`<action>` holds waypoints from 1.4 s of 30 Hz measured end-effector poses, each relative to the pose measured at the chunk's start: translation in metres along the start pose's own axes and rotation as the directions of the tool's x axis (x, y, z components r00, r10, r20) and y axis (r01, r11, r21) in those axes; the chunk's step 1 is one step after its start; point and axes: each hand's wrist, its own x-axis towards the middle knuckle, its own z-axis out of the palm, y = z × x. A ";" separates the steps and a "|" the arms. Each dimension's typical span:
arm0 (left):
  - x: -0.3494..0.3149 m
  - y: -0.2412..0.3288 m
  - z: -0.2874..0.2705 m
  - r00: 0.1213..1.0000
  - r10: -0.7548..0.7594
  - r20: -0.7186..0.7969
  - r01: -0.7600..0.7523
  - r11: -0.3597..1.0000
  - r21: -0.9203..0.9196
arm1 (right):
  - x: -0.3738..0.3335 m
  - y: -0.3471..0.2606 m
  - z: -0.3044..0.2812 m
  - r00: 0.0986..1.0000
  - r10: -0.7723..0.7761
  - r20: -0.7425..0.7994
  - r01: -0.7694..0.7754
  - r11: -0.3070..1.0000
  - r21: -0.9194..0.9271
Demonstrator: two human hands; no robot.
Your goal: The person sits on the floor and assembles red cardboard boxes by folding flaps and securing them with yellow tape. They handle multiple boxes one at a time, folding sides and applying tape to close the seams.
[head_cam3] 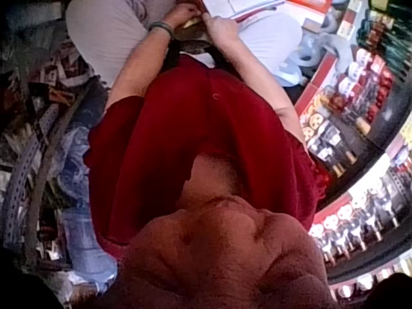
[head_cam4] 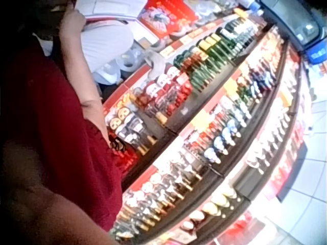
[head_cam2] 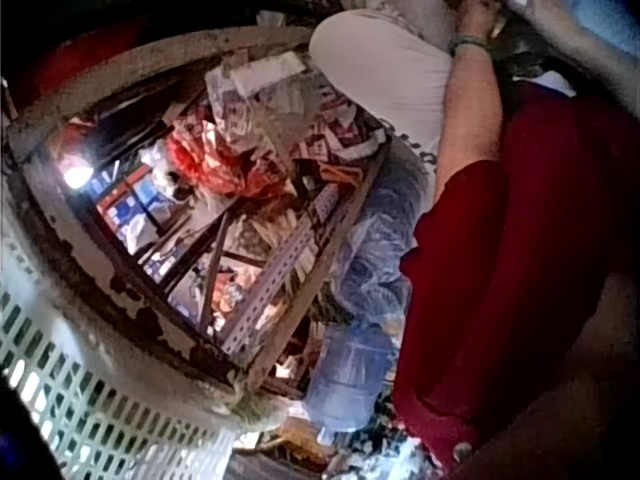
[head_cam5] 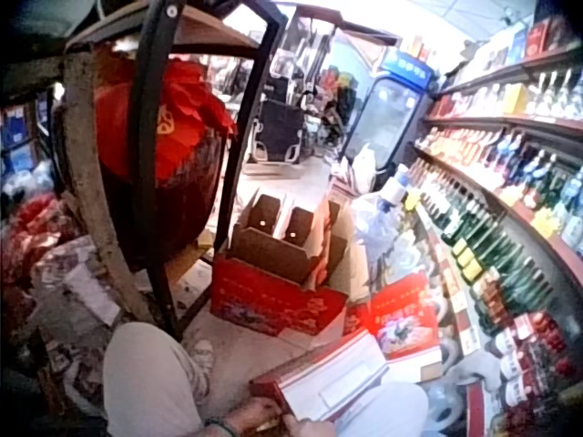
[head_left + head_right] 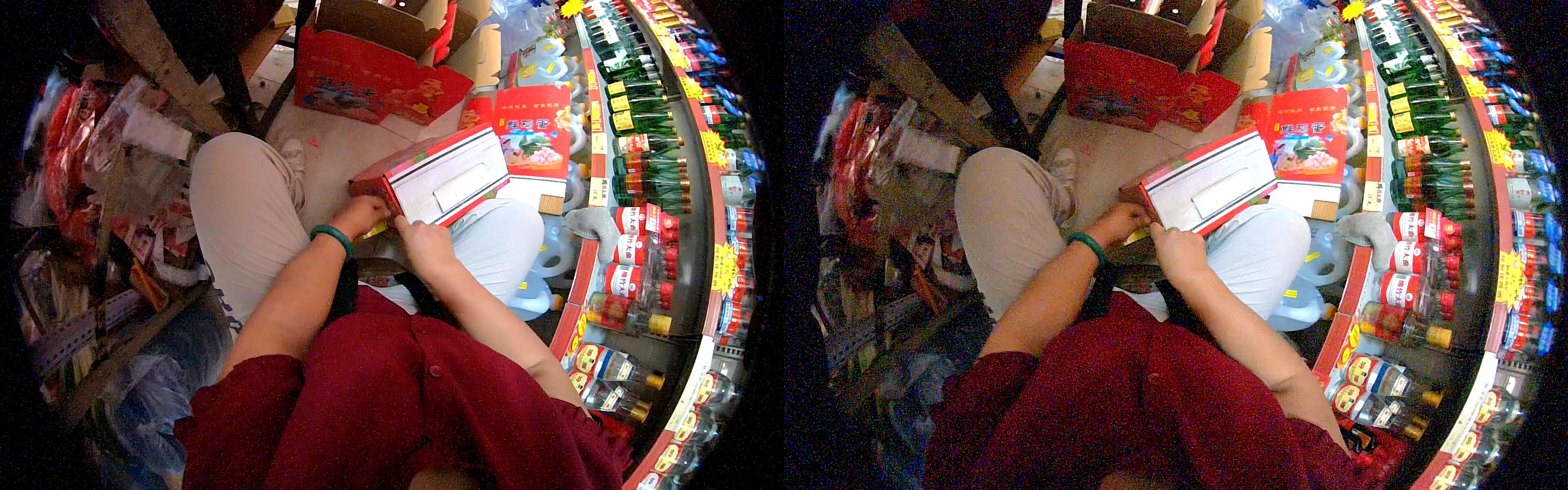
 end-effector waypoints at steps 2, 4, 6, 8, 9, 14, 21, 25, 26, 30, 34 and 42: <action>-0.002 0.001 -0.001 1.000 -0.025 0.015 0.024 0.999 0.031 | -0.006 0.001 -0.004 0.998 -0.008 0.059 0.008 1.000 0.003; 0.000 0.004 -0.001 1.000 -0.005 -0.012 0.006 1.000 0.027 | -0.015 0.008 -0.002 0.990 -0.008 0.139 0.006 1.000 0.011; -0.001 0.007 -0.003 1.000 -0.006 -0.027 0.007 1.000 0.015 | -0.026 0.014 -0.001 0.993 -0.009 0.118 0.003 0.998 0.055; -0.004 0.012 -0.007 0.999 -0.028 -0.031 0.027 1.000 -0.008 | -0.034 0.018 -0.004 1.000 -0.006 -0.004 0.007 0.991 0.135; -0.005 0.013 -0.008 1.000 -0.001 -0.030 0.002 1.000 0.018 | -0.033 0.017 -0.007 0.999 0.010 -0.048 -0.003 0.989 0.147; -0.011 0.020 -0.013 0.999 0.003 0.036 -0.005 0.999 0.038 | -0.008 0.008 -0.012 0.989 0.018 -0.145 0.000 0.992 0.125; -0.012 0.018 -0.012 0.999 -0.029 0.023 0.029 0.999 0.019 | 0.013 0.002 0.006 0.993 -0.022 -0.114 0.020 1.000 -0.020; -0.012 0.012 -0.013 0.999 0.011 0.046 -0.012 1.000 0.020 | 0.017 0.003 0.006 0.997 -0.053 -0.050 0.051 0.998 -0.039; -0.013 0.011 -0.014 0.998 0.011 0.063 -0.011 1.000 0.006 | 0.017 0.004 0.004 0.998 -0.056 -0.028 0.055 0.998 -0.038; -0.019 0.024 -0.027 0.993 -0.110 -0.037 0.115 0.975 0.189 | 0.011 0.017 0.006 0.987 0.001 0.162 0.001 1.000 -0.014; -0.021 0.019 -0.029 0.996 -0.074 -0.048 0.081 0.981 0.178 | -0.016 0.023 -0.020 0.966 0.057 0.252 -0.100 0.982 0.159; -0.010 -0.006 -0.027 0.998 0.023 -0.051 -0.019 0.997 0.080 | -0.050 0.072 -0.051 0.977 0.213 -0.004 -0.157 0.732 0.663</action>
